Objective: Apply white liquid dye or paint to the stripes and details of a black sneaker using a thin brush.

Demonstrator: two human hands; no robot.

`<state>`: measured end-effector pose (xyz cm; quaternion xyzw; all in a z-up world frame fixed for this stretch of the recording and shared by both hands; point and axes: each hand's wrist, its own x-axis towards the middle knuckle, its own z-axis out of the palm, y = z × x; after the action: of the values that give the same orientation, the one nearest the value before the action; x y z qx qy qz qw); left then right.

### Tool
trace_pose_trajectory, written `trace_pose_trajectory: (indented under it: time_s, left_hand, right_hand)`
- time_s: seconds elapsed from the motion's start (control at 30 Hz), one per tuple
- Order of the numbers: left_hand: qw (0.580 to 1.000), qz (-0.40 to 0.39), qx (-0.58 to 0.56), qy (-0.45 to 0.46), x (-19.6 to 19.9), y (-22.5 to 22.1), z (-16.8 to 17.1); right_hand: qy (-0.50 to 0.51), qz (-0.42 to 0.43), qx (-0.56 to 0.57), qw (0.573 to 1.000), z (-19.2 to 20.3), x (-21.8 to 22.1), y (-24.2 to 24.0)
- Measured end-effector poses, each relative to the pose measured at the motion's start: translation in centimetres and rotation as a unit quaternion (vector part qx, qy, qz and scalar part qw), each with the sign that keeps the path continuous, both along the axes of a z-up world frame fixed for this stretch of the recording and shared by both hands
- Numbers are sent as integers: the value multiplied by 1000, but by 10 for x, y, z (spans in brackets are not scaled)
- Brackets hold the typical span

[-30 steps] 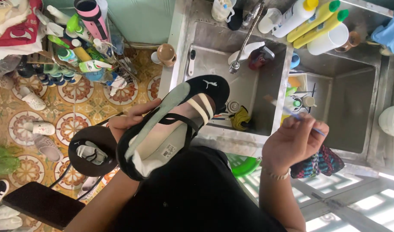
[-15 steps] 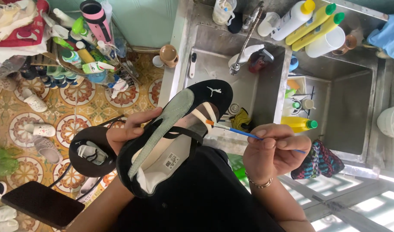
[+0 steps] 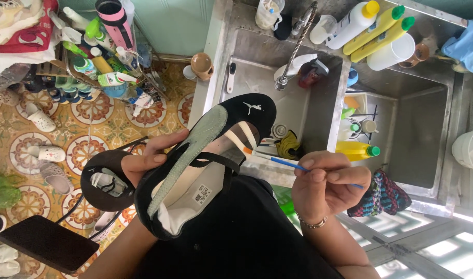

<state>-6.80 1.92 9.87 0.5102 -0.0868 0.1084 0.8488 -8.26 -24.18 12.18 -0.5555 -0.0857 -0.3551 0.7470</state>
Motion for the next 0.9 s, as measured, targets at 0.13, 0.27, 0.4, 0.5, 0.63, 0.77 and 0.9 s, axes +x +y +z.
trace_pose_trajectory:
  time_s: [0.13, 0.27, 0.4, 0.5, 0.63, 0.77, 0.9]
  left_hand:
    - [994, 43, 101, 3, 4, -7, -1]
    - [990, 37, 119, -72, 11, -12, 14]
    - [998, -11, 51, -43, 10, -2, 4]
    - [938, -75, -236, 244, 16, 9, 13]
    - [994, -44, -39, 91, 13, 6, -2]
    - [990, -32, -60, 126, 15, 0, 4]
    - [999, -15, 18, -40, 25, -17, 20]
  right_hand:
    - [-5, -6, 8, 1000, -6, -5, -4]
    - [-1, -21, 18, 1000, 0, -2, -3]
    - [5, -4, -13, 1000, 2, 0, -3]
    - [-9, -10, 10, 1000, -8, -3, -8]
    - [1, -48, 6, 999, 0, 5, -2]
    - [20, -60, -50, 997, 6, 12, 0]
    - [15, -55, -49, 997, -3, 11, -5]
